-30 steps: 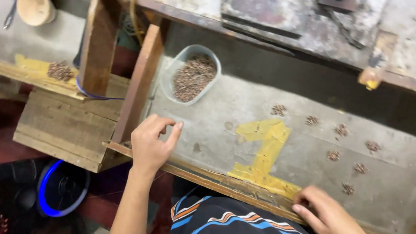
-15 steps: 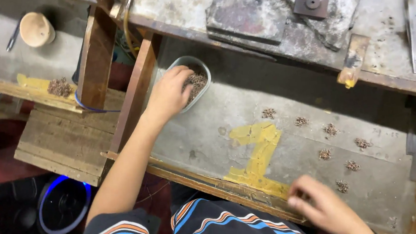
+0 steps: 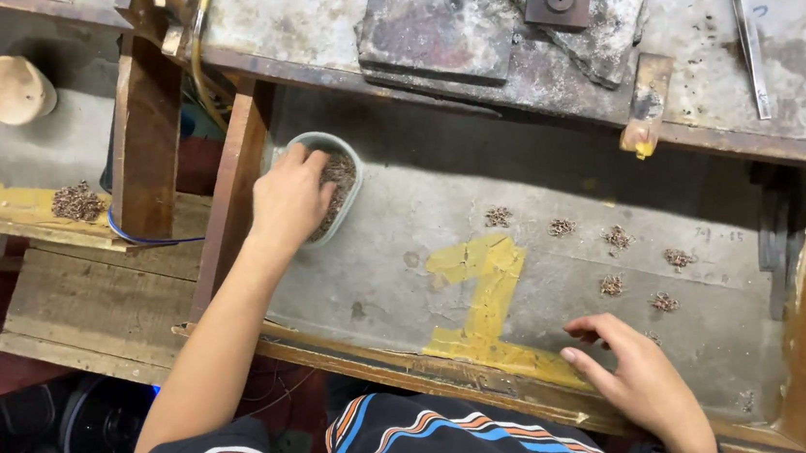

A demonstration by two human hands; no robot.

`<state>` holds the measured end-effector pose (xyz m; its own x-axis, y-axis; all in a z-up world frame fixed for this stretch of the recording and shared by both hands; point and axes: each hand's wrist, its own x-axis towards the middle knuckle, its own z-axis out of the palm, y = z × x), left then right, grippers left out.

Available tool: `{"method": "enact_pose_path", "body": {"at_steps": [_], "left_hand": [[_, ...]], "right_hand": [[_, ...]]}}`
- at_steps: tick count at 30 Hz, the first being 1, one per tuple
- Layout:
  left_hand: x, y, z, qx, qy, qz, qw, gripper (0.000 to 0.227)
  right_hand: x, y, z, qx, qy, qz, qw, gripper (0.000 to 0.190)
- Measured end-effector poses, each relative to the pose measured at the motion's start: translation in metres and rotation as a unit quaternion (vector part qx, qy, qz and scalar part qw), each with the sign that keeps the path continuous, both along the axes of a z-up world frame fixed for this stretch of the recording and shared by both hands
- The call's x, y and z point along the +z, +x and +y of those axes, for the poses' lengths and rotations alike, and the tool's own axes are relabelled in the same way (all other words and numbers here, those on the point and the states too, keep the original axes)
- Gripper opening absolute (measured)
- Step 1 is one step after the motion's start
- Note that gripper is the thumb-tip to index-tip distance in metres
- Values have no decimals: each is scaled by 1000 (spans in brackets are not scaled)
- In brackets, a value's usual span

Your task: Organizing tiny jewelry components into small, counted clusters on a workbench tray.

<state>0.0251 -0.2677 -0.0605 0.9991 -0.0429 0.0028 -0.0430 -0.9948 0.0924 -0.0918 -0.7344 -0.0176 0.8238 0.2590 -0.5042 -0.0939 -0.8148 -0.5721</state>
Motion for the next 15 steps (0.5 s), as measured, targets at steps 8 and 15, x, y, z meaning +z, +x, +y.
{"method": "enact_pose_path", "body": {"at_steps": [8, 15], "left_hand": [[9, -24, 12, 14, -50, 8, 999, 43], [5, -16, 9, 5, -38, 67, 997, 56]], "right_hand": [[-3, -9, -6, 0, -22, -34, 999, 36], [1, -38, -25, -8, 12, -125, 992, 31]]}}
